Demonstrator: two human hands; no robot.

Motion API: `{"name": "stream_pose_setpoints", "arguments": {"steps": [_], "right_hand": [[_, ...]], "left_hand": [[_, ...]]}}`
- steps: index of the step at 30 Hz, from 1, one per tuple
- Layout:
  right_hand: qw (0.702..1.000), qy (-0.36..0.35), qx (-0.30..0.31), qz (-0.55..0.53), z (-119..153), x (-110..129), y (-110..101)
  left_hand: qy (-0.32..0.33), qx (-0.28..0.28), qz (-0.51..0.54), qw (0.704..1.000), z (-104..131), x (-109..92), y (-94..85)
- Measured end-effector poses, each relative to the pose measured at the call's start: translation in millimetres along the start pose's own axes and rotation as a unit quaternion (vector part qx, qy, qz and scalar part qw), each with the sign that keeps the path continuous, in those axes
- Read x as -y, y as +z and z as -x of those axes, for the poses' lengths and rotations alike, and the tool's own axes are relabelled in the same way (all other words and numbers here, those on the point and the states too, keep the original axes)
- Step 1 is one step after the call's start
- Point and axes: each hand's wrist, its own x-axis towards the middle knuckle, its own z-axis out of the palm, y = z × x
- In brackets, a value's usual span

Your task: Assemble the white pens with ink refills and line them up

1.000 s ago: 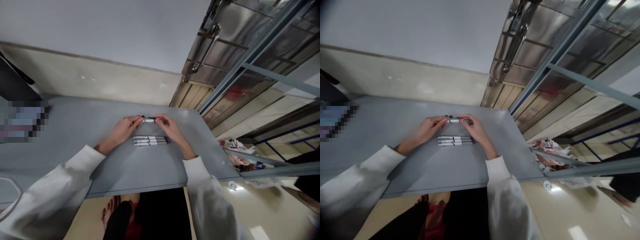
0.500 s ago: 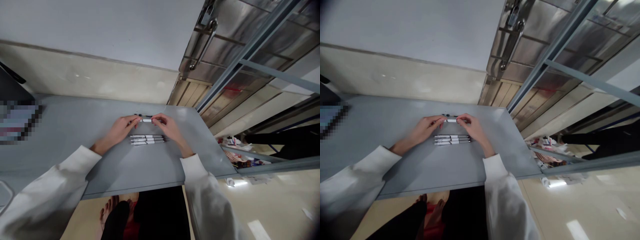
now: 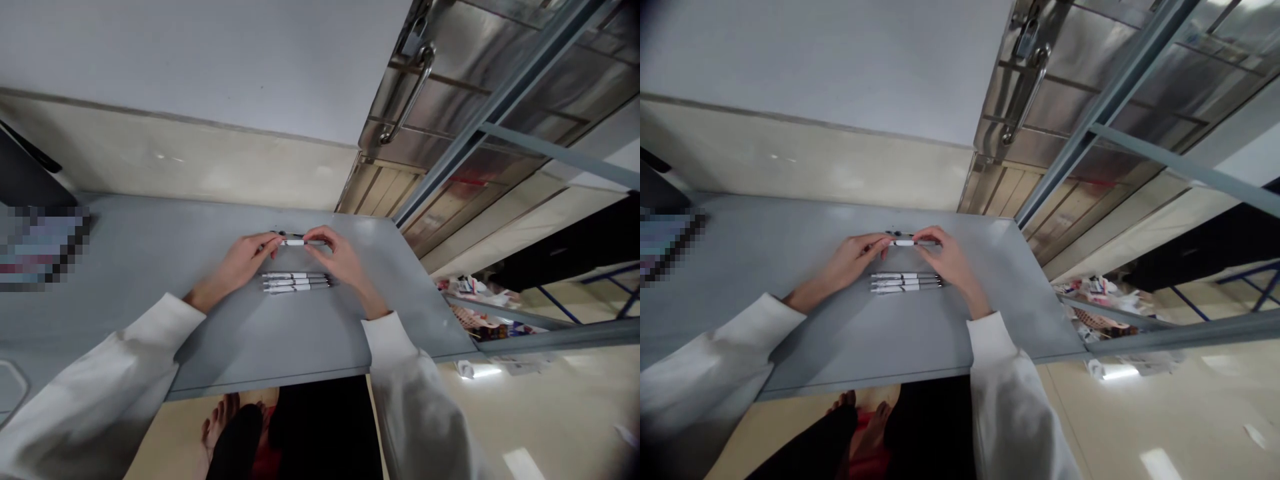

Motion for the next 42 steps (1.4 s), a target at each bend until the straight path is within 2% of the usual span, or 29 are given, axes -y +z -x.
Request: {"name": "stream_pose_setpoints", "arguments": {"steps": [4, 9, 14, 22, 28, 36, 42], "right_hand": [[0.998, 0.057, -0.005, -0.015, -0.1, -2.2, -0.2], [1.000, 0.011, 0.001, -0.007, 0.4, -0.7, -0.9], [0.998, 0.066, 0.003, -0.022, 0.7, 0.2, 0.1], [0.996, 0.031, -0.050, -0.059, -2.0, -5.3, -3.7], [0.995, 0.075, -0.058, -0.026, -1.2, -3.8, -6.2], [0.987, 0.090, -0.126, -0.028, -6.6, -22.7, -13.4], [0.985, 0.088, -0.146, -0.015, -6.1, -27.2, -16.0]], "left_hand": [[0.000, 0.001, 0.000, 1.000, 0.1, -1.3, -0.2], [-0.010, -0.006, -0.003, 1.000, 0.1, -2.3, -1.1], [-0.012, 0.007, 0.004, 1.000, 0.0, -4.2, -1.8], [-0.032, 0.002, 0.030, 0.999, -0.2, -5.0, -2.0], [-0.045, -0.012, 0.085, 0.995, -2.4, -3.2, -0.9], [-0.075, -0.050, 0.139, 0.986, -3.4, 7.2, 2.2], [-0.076, -0.065, 0.153, 0.983, -4.3, 6.1, 1.4]]}}
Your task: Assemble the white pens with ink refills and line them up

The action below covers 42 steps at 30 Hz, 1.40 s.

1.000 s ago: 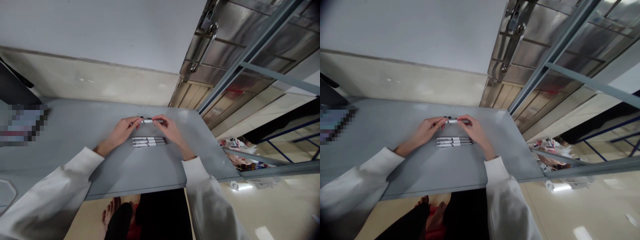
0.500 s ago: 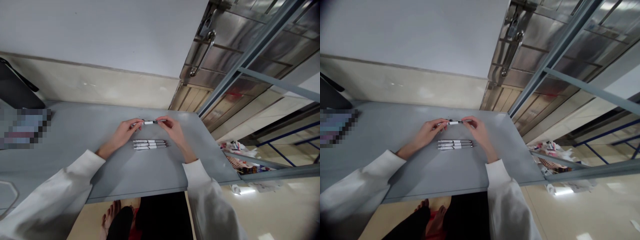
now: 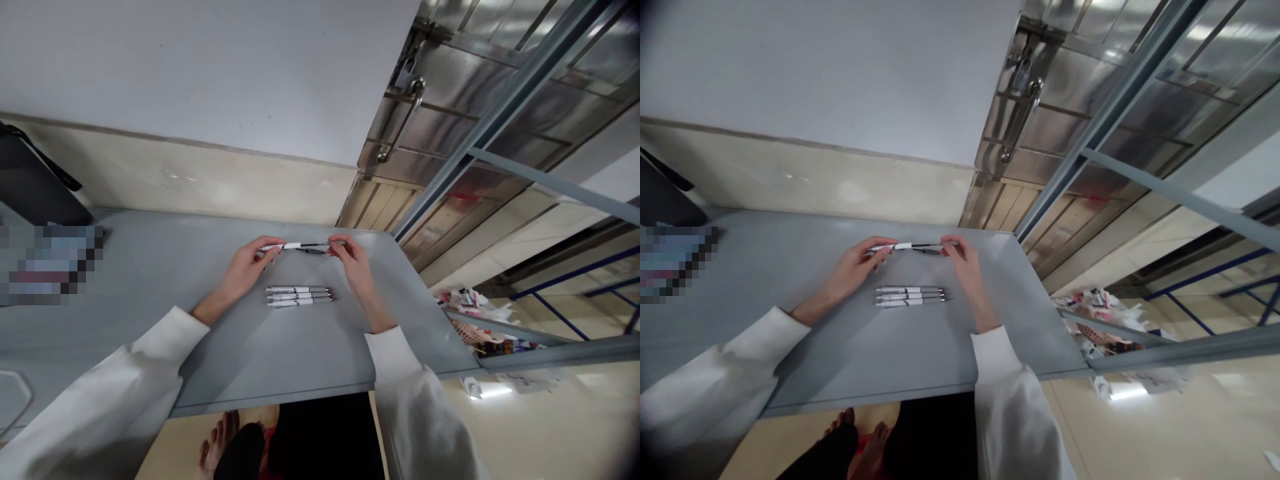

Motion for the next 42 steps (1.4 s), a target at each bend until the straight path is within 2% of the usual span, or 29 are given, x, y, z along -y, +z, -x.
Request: {"name": "stream_pose_setpoints", "arguments": {"steps": [9, 12, 17, 20, 24, 30, 32, 35, 42], "right_hand": [[0.995, 0.023, -0.062, -0.078, -1.1, -4.4, -1.6], [0.998, 0.023, -0.030, -0.048, 0.8, -2.1, 0.3], [0.997, 0.026, 0.066, -0.014, 7.7, 6.6, 8.8], [0.996, 0.027, 0.086, -0.031, 8.6, 8.3, 10.3], [0.996, 0.036, 0.058, -0.062, 4.8, 4.9, 5.6], [0.996, 0.025, -0.057, -0.056, -1.6, -2.1, -3.6], [0.996, 0.011, -0.077, -0.036, -1.7, -0.7, -4.8], [0.997, -0.007, -0.082, 0.001, 0.3, 4.2, -4.8], [0.998, -0.030, -0.062, 0.002, 4.0, 8.5, -2.6]], "left_hand": [[0.006, 0.007, 0.006, 1.000, 1.1, -1.6, -0.3], [0.008, 0.013, 0.005, 1.000, 1.2, -2.0, 0.1], [0.003, 0.015, 0.010, 1.000, 0.9, -2.3, 1.8], [-0.004, 0.014, 0.012, 1.000, 0.7, -3.2, 2.2], [-0.005, 0.011, 0.013, 1.000, 0.2, -2.6, 0.3], [-0.008, -0.019, 0.021, 1.000, -2.8, 0.1, -6.2], [-0.011, -0.025, 0.022, 0.999, -3.1, 0.0, -7.3], [-0.009, -0.016, 0.018, 1.000, -2.4, 0.7, -6.5], [0.002, 0.067, -0.017, 0.998, -0.3, 4.8, -0.2]]}}
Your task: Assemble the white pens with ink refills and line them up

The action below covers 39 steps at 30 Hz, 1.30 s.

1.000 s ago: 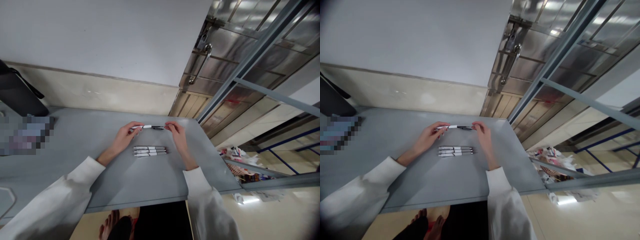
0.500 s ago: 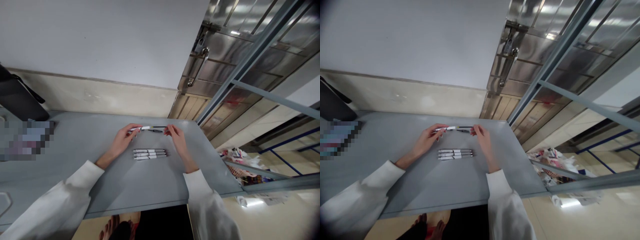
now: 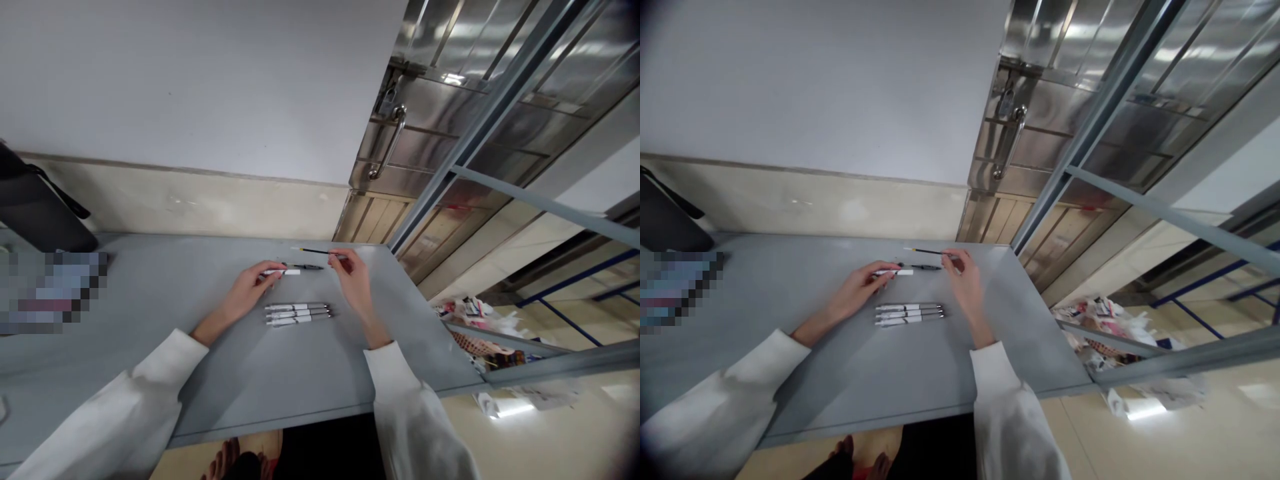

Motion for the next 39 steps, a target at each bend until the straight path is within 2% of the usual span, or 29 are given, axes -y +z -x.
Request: {"name": "stream_pose_setpoints", "arguments": {"steps": [17, 28, 39], "right_hand": [[0.999, -0.047, 0.005, -0.023, 1.4, 4.6, 2.0], [0.999, -0.036, 0.014, -0.014, 1.7, 4.6, 1.3], [1.000, -0.013, 0.026, 0.010, 2.0, 5.1, 0.8]], "left_hand": [[0.015, 0.006, -0.007, 1.000, -0.8, 0.3, -0.3], [0.013, 0.007, -0.017, 1.000, -1.2, 3.7, 0.1], [0.008, 0.005, -0.005, 1.000, 1.0, -3.4, -0.9]]}}
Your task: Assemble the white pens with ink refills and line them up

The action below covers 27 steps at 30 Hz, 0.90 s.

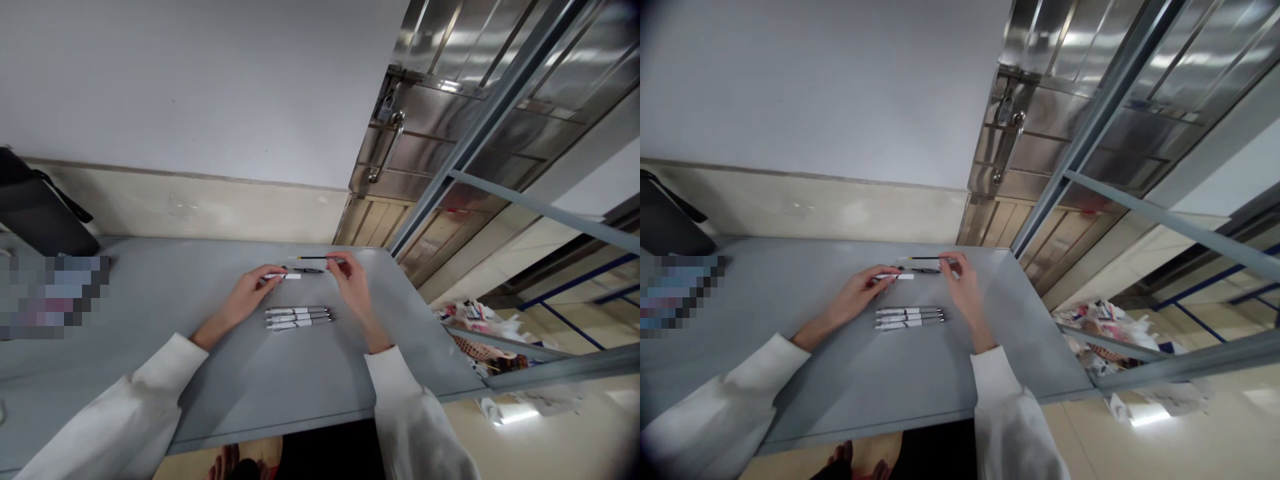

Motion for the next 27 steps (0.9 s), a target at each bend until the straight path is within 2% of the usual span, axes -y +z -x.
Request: {"name": "stream_pose_setpoints", "arguments": {"steps": [27], "right_hand": [[0.998, 0.055, 0.007, -0.033, -0.1, -3.4, -0.7]], "left_hand": [[0.009, -0.003, -0.020, 1.000, -0.4, -1.2, 0.4]]}}
